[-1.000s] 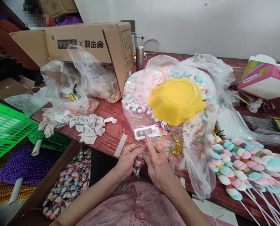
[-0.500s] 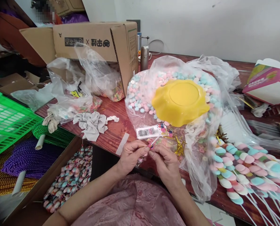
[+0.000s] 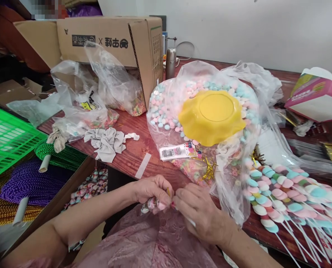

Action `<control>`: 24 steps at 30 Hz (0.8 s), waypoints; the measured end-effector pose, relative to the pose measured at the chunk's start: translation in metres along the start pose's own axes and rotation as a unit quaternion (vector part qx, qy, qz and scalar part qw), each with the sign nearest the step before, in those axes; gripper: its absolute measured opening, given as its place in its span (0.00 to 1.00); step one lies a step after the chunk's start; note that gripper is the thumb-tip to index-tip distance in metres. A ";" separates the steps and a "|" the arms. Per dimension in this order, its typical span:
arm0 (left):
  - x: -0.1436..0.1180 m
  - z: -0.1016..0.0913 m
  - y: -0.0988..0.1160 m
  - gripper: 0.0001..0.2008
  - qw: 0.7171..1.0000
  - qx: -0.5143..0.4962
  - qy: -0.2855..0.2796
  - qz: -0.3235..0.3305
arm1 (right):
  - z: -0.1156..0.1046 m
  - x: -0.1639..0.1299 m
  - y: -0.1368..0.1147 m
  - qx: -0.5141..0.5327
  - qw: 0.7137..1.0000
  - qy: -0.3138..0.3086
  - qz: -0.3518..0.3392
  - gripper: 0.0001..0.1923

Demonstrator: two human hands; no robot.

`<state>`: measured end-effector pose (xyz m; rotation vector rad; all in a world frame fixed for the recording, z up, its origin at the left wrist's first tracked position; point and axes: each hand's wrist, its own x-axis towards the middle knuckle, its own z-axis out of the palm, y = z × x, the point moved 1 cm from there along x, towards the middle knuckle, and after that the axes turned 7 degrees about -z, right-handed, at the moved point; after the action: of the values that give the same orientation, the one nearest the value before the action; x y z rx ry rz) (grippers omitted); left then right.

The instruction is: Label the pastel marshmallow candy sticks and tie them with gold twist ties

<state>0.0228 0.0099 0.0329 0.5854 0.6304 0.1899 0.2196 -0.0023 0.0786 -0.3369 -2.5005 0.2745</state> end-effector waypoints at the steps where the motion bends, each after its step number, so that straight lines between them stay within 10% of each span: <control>1: 0.001 -0.001 -0.001 0.18 0.999 0.007 -0.026 -0.028 | -0.004 0.001 -0.003 -0.028 0.998 -0.016 -0.057 0.17; 6: 0.002 0.001 -0.002 0.15 0.985 0.072 -0.113 -0.106 | -0.009 0.007 -0.001 0.015 0.981 -0.051 -0.186 0.16; 24: 0.006 -0.004 0.010 0.23 0.958 0.198 -0.188 -0.088 | 0.008 0.017 -0.012 -0.002 0.987 -0.100 -0.123 0.14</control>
<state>0.0256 0.0220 0.0333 0.9211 0.3452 -0.2192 0.1992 -0.0097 0.0846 -0.0004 -2.7066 0.2108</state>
